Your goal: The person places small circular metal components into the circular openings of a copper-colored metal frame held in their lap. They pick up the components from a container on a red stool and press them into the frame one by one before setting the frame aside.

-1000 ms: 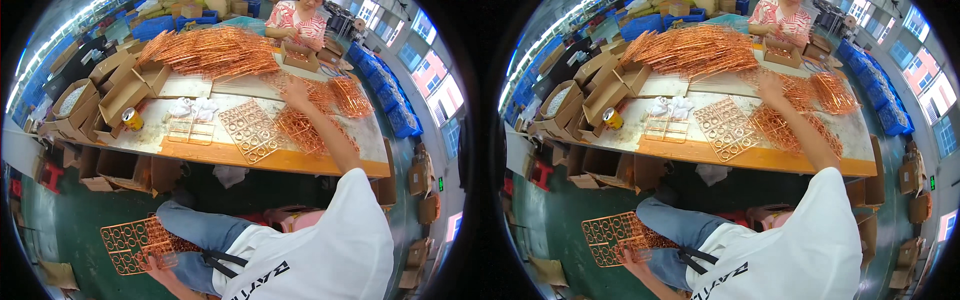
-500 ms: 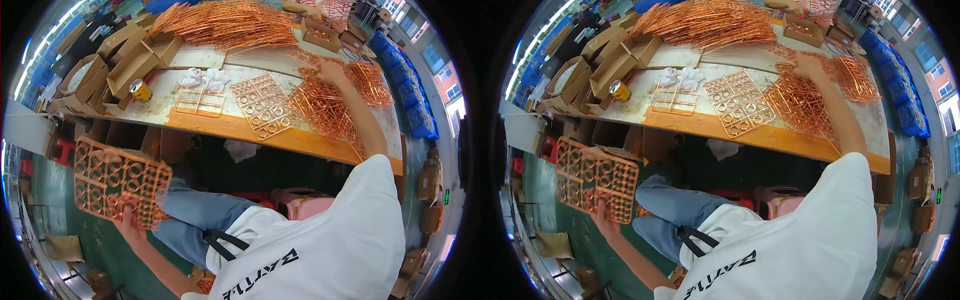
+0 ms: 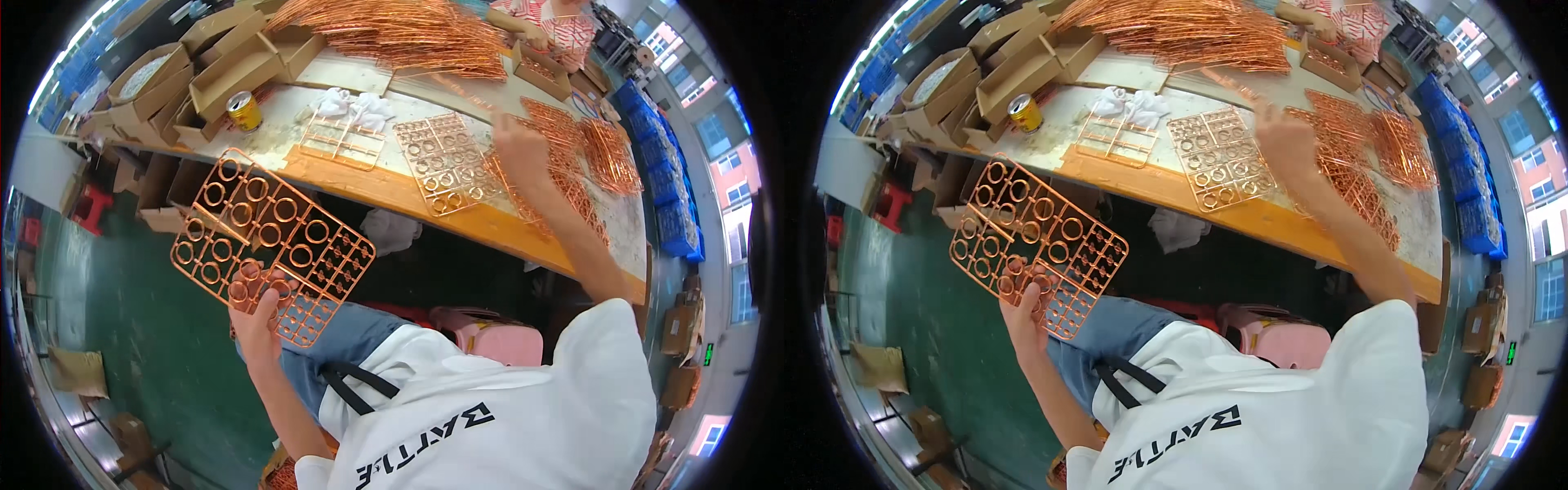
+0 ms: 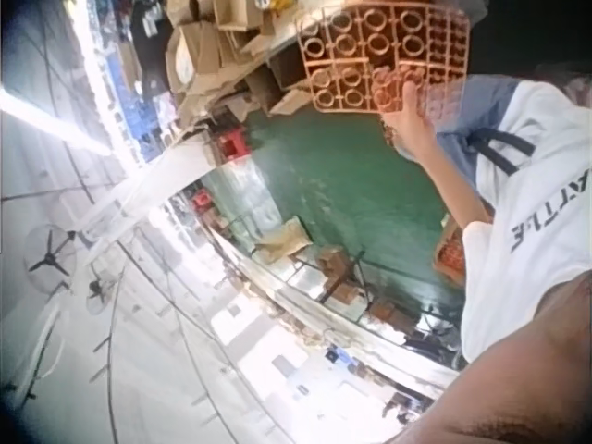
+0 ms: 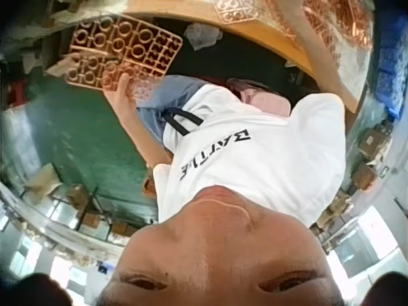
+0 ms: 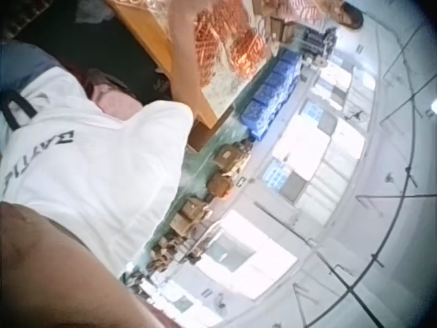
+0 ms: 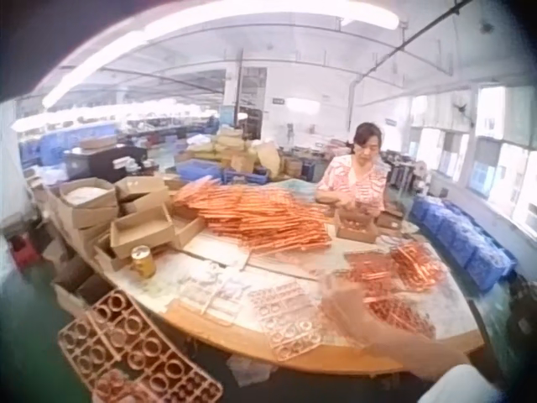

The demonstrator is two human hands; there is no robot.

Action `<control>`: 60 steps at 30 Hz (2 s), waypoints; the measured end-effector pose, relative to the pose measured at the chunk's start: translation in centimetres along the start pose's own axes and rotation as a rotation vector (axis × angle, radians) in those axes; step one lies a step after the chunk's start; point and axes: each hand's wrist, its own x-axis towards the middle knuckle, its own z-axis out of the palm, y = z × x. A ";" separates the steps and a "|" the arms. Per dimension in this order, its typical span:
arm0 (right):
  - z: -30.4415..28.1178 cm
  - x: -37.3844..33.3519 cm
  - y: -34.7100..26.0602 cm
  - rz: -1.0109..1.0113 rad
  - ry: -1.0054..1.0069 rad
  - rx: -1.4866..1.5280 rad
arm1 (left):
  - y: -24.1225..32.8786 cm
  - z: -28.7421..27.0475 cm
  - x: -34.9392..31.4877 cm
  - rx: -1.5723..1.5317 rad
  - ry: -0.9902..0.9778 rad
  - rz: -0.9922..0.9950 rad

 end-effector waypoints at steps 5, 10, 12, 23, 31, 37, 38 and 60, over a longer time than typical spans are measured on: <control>3.3 1.0 -10.0 -0.086 -0.039 0.127 | -0.7 -2.8 0.3 0.060 0.072 -0.012; -2.5 2.6 -13.8 -0.273 -0.130 0.663 | 0.3 -4.1 0.6 0.108 0.184 -0.126; -6.0 3.0 -19.6 -0.289 -0.651 1.715 | 0.1 -5.0 0.2 0.062 0.200 -0.132; -2.6 -1.3 -46.9 -0.598 -1.373 1.973 | -9.5 -20.6 0.8 0.640 0.786 0.011; 6.2 -5.4 -57.7 -0.667 -1.235 1.724 | -16.8 -29.3 2.2 0.059 0.648 -0.182; 3.9 -3.0 -59.4 -0.601 -1.626 1.638 | -18.6 -31.4 4.1 0.223 0.695 -0.109; 4.8 -3.5 -60.1 -0.654 -1.590 1.686 | -18.5 -31.9 4.3 0.179 0.679 -0.181; 10.0 -4.2 -65.6 -0.477 -1.624 1.599 | -21.2 -35.1 7.8 0.289 0.852 -0.388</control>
